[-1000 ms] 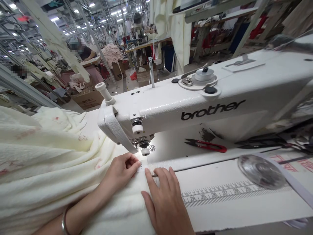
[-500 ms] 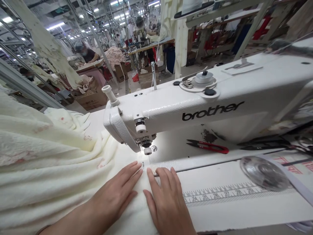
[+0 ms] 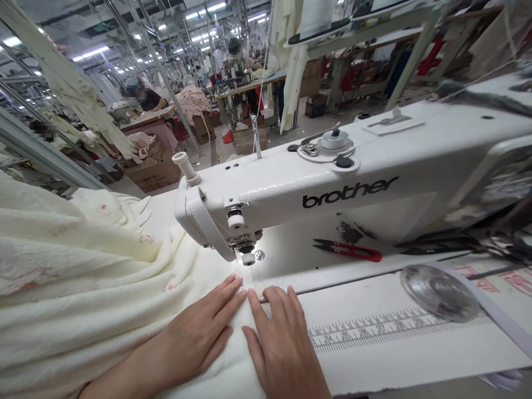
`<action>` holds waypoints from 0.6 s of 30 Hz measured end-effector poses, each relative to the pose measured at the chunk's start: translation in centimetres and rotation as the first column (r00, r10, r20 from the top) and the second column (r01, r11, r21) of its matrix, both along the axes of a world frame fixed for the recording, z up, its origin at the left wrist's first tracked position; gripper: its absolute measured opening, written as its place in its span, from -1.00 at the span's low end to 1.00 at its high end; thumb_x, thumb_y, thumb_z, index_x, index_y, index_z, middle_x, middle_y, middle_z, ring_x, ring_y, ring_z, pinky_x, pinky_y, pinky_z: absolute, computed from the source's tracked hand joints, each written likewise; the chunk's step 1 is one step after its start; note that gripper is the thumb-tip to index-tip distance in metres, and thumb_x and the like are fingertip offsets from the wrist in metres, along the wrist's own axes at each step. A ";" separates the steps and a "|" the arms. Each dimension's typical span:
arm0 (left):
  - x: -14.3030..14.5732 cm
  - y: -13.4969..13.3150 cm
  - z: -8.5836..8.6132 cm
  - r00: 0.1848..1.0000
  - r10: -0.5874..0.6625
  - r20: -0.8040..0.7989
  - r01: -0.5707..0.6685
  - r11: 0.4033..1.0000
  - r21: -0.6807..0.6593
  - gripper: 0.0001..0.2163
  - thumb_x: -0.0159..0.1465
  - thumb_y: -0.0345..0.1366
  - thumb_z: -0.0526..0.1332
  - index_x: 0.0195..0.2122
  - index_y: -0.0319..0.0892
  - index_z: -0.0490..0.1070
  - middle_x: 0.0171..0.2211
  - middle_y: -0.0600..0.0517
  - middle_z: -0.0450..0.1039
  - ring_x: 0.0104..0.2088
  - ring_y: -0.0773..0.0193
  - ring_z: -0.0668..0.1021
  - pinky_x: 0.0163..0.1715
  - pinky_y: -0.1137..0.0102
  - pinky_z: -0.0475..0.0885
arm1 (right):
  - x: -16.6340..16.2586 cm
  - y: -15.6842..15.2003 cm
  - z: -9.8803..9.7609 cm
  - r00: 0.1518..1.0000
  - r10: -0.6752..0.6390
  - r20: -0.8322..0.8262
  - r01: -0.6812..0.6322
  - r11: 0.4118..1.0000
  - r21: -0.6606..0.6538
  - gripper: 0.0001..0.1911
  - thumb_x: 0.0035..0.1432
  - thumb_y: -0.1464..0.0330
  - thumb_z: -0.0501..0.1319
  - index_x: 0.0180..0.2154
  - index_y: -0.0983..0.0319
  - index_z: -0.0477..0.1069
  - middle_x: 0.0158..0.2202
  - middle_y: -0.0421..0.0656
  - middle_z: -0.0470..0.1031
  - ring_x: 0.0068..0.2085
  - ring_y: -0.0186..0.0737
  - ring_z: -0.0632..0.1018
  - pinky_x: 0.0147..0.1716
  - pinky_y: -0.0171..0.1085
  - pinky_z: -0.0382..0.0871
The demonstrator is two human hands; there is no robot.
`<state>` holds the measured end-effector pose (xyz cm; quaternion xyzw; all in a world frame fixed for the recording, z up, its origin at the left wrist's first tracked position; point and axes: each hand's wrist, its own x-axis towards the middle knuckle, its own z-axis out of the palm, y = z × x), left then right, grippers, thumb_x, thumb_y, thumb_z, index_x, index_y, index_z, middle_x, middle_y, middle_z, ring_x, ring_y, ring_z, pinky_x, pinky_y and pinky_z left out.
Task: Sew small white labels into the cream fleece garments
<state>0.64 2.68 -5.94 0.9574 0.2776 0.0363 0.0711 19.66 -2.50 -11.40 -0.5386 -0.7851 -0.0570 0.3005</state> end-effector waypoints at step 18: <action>0.4 0.0 0.0 0.996 -0.024 -0.091 0.033 0.994 0.101 -0.48 0.24 -0.45 0.03 0.24 -0.43 0.03 0.26 -0.30 0.07 0.27 -0.01 0.13 0.17 0.20 0.29 | 1.2 1.6 1.0 1.000 0.011 0.002 -0.011 1.000 -0.018 -0.65 0.28 0.36 0.00 0.03 0.33 0.35 -0.12 0.04 0.37 -0.07 -0.06 0.43 -0.08 -0.04 0.38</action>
